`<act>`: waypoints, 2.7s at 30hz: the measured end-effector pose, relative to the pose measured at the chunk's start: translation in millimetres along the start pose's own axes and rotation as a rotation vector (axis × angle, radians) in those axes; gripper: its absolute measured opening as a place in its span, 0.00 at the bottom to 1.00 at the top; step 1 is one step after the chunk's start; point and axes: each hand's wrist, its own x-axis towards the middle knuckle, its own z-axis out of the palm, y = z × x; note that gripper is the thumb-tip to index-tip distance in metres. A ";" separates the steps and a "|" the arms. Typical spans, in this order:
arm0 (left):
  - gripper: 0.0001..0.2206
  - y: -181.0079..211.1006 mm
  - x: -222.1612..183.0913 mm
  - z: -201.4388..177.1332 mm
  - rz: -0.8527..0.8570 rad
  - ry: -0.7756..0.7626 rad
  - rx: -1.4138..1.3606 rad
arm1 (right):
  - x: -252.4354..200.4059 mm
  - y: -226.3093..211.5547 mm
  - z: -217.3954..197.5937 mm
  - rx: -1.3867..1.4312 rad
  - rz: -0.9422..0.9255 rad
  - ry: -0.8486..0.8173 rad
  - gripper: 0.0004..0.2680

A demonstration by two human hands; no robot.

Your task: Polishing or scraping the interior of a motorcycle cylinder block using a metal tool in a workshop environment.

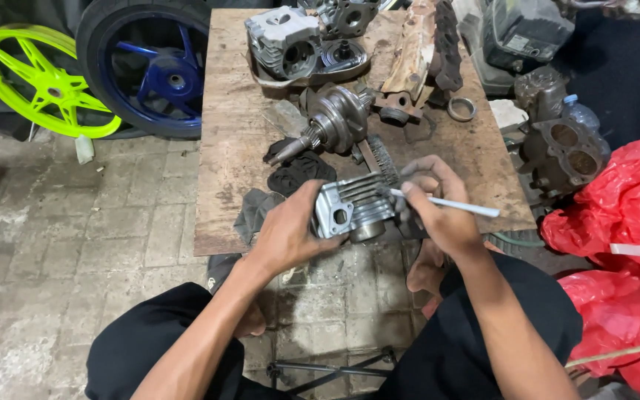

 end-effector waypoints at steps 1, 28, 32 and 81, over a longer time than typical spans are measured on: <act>0.37 2.4 -0.1 -3.0 0.000 0.000 0.000 | -1.9 -5.2 1.0 -0.001 0.000 0.000 0.08; 0.35 -1.8 6.3 -16.6 0.151 -0.067 0.009 | -0.7 -21.1 0.4 -0.315 -0.114 0.288 0.16; 0.34 -3.4 5.5 -17.6 0.149 -0.066 0.008 | -0.1 -19.3 1.4 -0.286 -0.169 0.310 0.17; 0.37 9.9 -2.6 -10.3 0.195 0.027 0.028 | 6.9 38.4 20.3 -0.098 -0.381 0.506 0.17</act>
